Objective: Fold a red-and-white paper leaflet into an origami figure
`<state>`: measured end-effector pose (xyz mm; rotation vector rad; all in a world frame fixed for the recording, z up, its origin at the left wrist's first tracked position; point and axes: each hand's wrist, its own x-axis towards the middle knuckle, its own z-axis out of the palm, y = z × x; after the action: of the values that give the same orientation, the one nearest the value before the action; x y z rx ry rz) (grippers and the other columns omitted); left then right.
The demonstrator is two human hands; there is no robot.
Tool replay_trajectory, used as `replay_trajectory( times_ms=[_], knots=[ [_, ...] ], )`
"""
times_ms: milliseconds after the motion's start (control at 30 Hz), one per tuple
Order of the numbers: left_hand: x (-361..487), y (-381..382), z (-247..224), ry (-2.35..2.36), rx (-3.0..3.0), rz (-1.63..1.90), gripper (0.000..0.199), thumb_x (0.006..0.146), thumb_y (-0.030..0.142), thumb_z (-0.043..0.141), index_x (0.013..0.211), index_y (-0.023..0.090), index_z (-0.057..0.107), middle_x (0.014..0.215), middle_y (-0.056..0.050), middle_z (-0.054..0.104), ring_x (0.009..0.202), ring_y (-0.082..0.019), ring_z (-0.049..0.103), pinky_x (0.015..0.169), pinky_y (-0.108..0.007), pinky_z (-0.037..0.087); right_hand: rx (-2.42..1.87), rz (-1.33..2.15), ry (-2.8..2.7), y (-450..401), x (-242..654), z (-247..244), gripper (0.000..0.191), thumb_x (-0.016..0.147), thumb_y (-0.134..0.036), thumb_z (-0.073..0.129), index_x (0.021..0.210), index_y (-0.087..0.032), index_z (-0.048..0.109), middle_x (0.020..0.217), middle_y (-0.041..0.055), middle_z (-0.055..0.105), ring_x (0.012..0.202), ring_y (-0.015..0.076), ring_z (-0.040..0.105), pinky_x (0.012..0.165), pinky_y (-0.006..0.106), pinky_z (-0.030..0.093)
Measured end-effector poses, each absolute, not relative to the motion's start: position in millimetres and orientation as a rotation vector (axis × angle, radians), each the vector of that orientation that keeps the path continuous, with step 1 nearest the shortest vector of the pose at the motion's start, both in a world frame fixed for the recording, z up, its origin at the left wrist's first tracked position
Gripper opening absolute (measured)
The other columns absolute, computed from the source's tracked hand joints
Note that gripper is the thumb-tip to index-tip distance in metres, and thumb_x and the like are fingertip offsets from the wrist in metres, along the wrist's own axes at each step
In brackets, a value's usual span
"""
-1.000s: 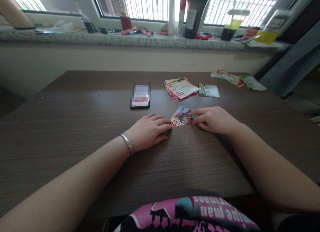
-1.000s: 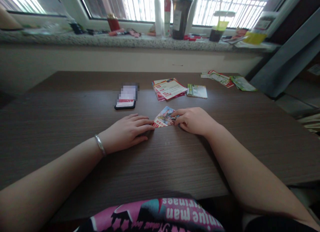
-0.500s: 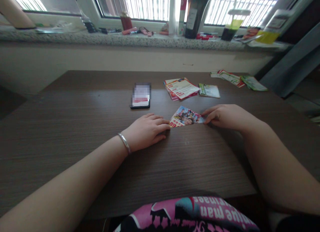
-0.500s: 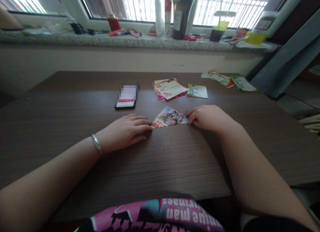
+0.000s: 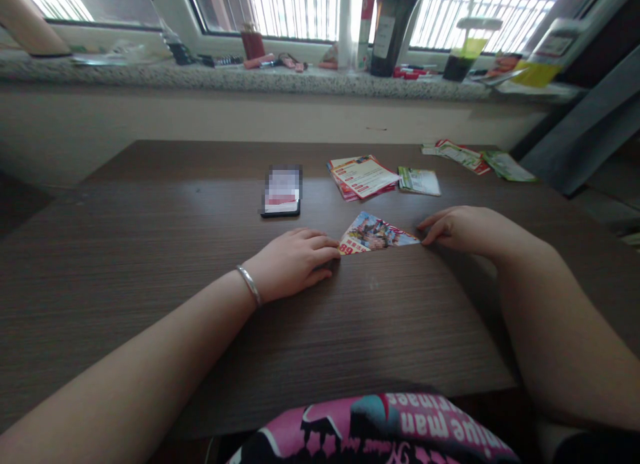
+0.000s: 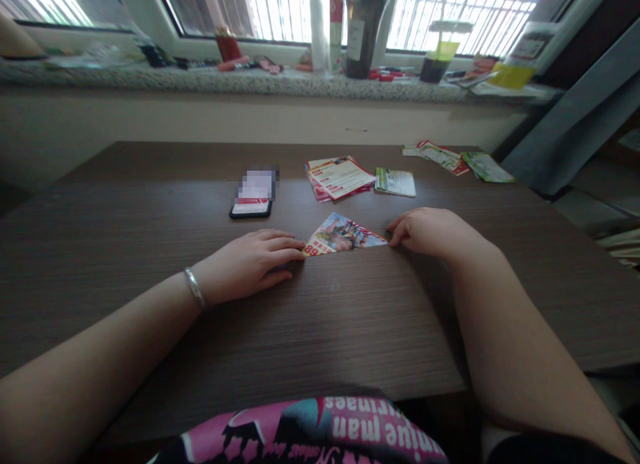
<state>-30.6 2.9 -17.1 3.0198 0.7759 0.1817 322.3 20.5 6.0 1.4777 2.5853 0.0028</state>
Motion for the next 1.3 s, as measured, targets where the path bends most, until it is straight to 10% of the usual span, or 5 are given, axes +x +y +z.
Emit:
replay_trajectory(
  times_ms=[367,700,1300],
  knots=[
    [-27.6,-0.2,-15.3,0.811,3.025,0.151,0.030,0.093,0.034,0.053,0.119,0.020,0.060,0.122,-0.011,0.059,0.113,-0.025,0.055,0.098,-0.041,0.045,1.706,0.283,2.564,7.3,277.5,11.2,0.028,0.087,-0.027,0.044,0.092,-0.029,0.072,0.099,0.0017,0.072,0.084,0.0220,0.066,0.055,0.030,0.040],
    [-23.3,-11.8,-1.6,0.780,2.940,0.170,0.033,0.090,0.036,0.056,0.120,0.021,0.059,0.122,-0.011,0.056,0.111,-0.025,0.055,0.098,-0.040,0.046,1.559,0.087,2.895,-9.0,232.1,2.4,0.031,0.093,-0.036,0.045,0.110,-0.026,0.069,0.113,0.0060,0.068,0.105,0.0235,0.059,0.088,0.036,0.046],
    [-36.3,-5.9,13.0,0.680,2.778,0.147,0.024,0.089,0.032,0.055,0.107,0.030,0.071,0.109,-0.005,0.061,0.097,-0.019,0.060,0.092,-0.032,0.046,1.590,0.085,2.894,-11.5,231.5,-1.5,0.028,0.092,-0.034,0.047,0.105,-0.023,0.069,0.110,0.0077,0.066,0.102,0.0243,0.058,0.088,0.037,0.046]
  ],
)
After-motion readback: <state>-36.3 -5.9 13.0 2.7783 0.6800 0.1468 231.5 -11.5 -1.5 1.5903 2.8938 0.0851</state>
